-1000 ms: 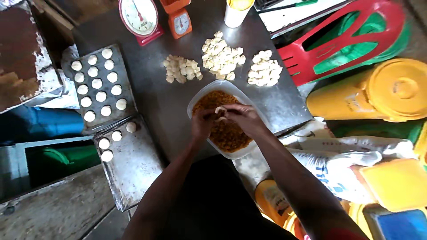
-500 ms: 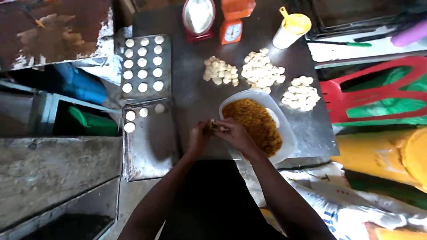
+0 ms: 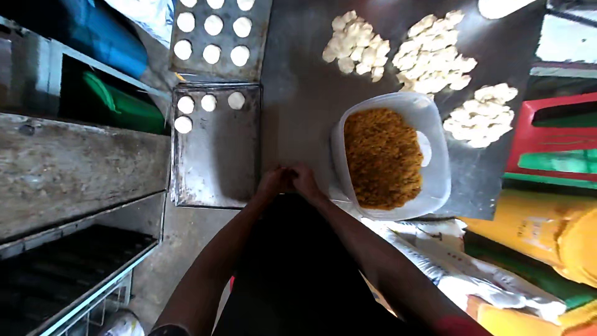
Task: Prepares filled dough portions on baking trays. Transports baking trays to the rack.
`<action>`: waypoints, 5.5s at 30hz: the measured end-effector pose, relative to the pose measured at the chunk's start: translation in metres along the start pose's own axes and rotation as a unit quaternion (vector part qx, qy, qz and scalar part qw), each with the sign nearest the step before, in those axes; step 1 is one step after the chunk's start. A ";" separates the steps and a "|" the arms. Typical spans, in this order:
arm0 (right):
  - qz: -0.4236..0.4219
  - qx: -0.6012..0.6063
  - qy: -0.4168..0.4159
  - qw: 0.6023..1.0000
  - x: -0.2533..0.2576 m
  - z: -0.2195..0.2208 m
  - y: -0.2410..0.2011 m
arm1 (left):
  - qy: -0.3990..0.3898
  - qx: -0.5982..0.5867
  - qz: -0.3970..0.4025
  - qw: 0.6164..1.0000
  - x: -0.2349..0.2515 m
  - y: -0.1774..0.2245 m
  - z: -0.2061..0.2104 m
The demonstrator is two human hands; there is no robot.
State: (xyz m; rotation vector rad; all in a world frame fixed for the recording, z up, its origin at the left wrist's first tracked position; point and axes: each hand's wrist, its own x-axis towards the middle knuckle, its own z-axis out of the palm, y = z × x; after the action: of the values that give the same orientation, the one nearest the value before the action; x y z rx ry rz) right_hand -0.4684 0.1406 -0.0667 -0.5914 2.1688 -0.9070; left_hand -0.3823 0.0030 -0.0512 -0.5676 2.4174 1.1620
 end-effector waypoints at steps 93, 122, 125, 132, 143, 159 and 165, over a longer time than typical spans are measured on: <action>-0.010 -0.075 0.217 0.973 0.095 -0.243 -0.085 | 0.208 -0.266 0.146 0.930 -0.058 0.041 -0.122; -0.110 0.152 0.117 0.975 -0.068 -0.073 -0.137 | 0.203 -0.267 0.164 0.928 -0.085 0.080 -0.105; -0.100 0.211 0.186 0.954 -0.094 -0.087 -0.126 | 0.148 -0.267 0.198 0.931 -0.082 0.091 -0.094; 0.069 0.425 0.147 0.890 -0.138 -0.081 -0.091 | -0.102 -0.414 0.098 0.899 -0.073 0.103 -0.075; 0.037 0.056 0.273 0.960 -0.084 -0.240 0.035 | -0.087 -0.334 0.048 0.937 -0.029 0.124 -0.056; 0.039 -0.274 0.108 0.955 -0.040 -0.261 0.076 | 0.031 -0.321 0.003 0.947 -0.047 0.097 -0.068; 0.000 -0.342 0.075 0.937 -0.050 -0.238 0.073 | 0.017 -0.302 0.047 0.952 -0.035 0.124 -0.068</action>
State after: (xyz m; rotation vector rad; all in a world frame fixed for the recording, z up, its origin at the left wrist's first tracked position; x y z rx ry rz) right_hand -0.6237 0.3211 0.0213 -0.8656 2.6190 -0.1659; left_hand -0.4285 0.0262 0.0847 -0.6516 2.1088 1.9645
